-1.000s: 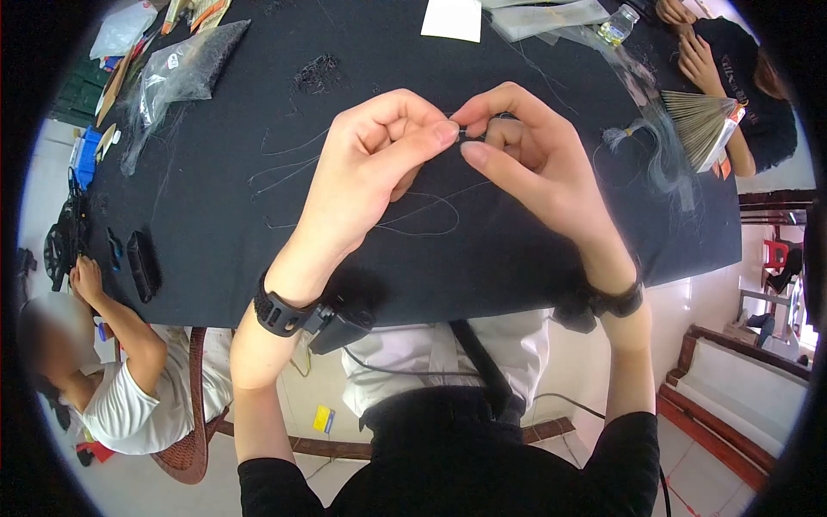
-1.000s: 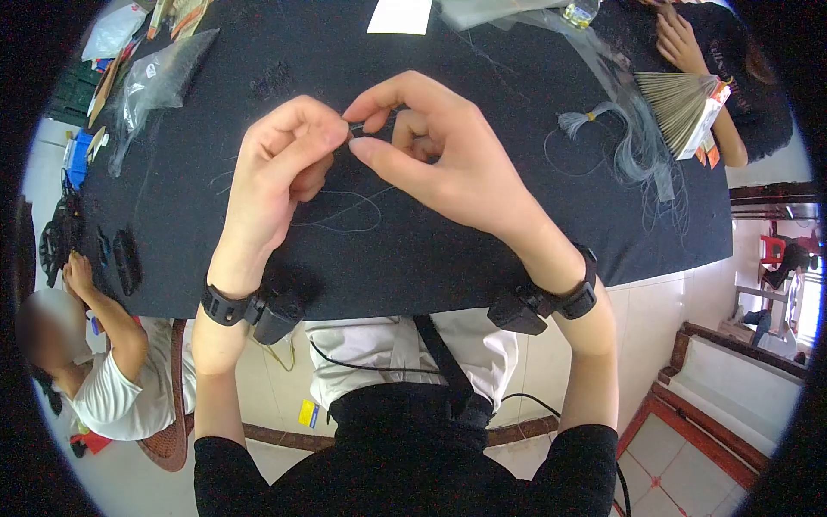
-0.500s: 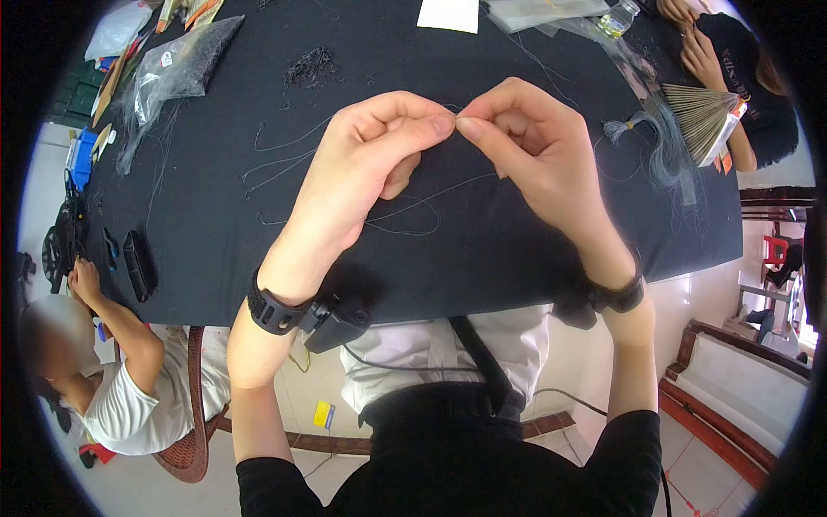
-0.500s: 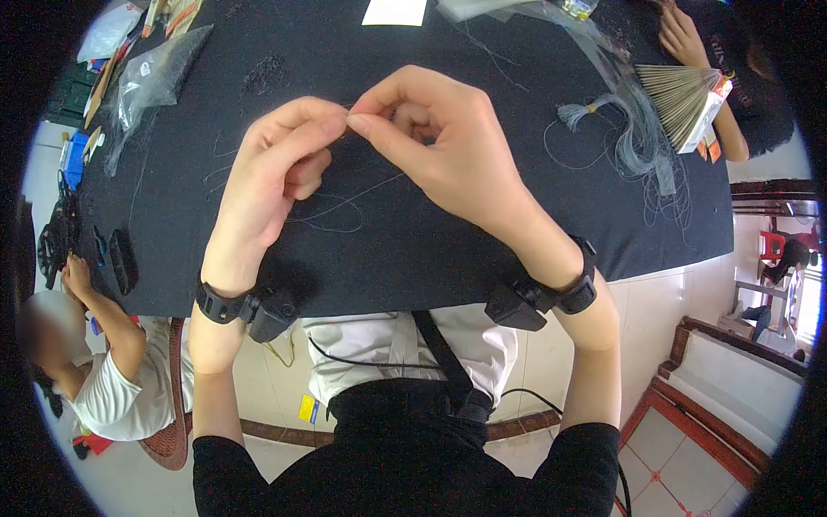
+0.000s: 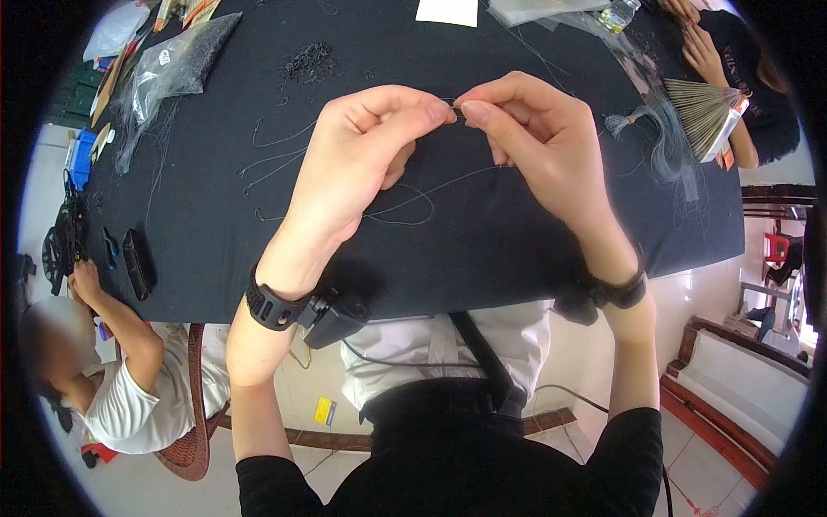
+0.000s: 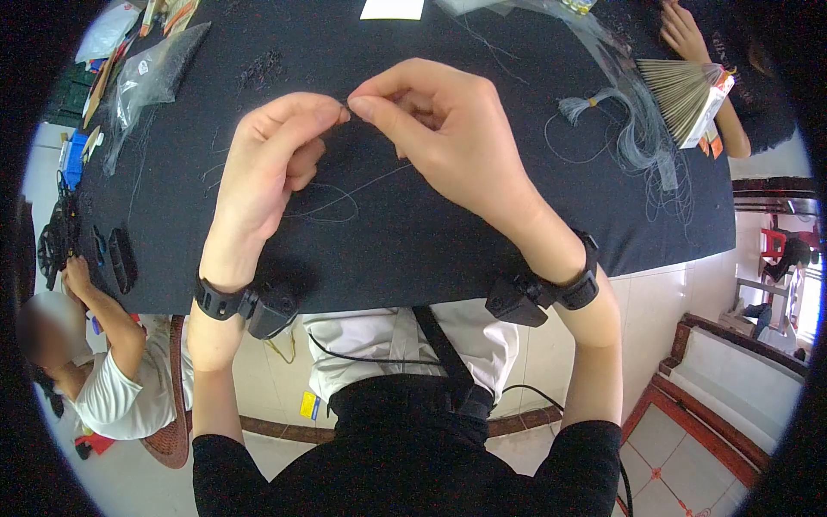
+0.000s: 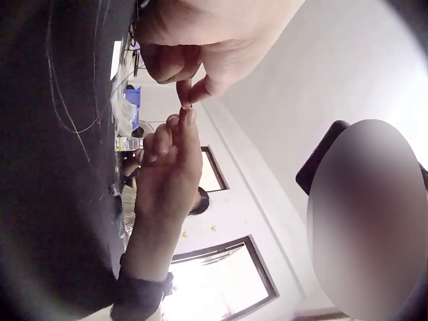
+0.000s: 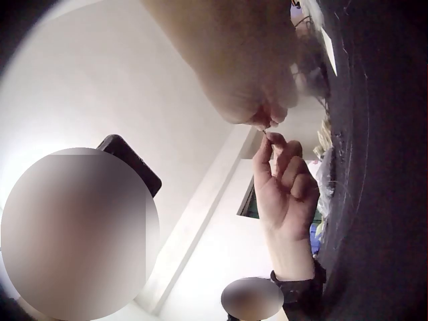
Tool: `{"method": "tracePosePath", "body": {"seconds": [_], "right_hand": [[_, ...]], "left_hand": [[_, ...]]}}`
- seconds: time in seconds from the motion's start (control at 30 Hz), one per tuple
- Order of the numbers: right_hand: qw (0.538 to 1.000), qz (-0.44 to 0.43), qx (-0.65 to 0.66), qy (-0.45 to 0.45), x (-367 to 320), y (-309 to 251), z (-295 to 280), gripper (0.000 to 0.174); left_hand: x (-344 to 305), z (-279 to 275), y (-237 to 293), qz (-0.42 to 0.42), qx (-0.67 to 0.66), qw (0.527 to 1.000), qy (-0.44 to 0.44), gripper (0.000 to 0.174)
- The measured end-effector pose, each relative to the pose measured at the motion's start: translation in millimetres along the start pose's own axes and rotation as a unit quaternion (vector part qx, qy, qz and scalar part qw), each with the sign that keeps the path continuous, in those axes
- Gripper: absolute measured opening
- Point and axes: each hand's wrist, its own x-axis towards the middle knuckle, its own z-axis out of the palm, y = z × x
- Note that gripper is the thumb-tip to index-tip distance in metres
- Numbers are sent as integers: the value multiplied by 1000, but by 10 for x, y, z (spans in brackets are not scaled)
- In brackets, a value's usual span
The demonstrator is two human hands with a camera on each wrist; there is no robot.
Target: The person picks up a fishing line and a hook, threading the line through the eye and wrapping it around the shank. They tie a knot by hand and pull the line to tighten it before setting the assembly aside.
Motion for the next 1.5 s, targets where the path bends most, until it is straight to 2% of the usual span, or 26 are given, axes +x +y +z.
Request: {"method": "tracePosePath", "body": {"seconds": [0.33, 0.67, 0.93, 1.07, 1.5], "right_hand": [[999, -21, -29, 1, 8, 59, -7, 12], [999, -7, -41, 3, 15, 50, -8, 12], [998, -35, -48, -17, 23, 98, -3, 12], [1000, -12, 1, -13, 23, 59, 10, 12], [1000, -22, -14, -14, 20, 78, 4, 11]], "left_hand": [[-29, 74, 33, -25, -15, 999, 37, 15], [-15, 57, -10, -9, 24, 999, 31, 16], [-27, 30, -1, -3, 37, 999, 8, 17], [-36, 70, 11, 0, 12, 1000, 20, 19], [-27, 14, -19, 3, -16, 1000, -4, 18]]}}
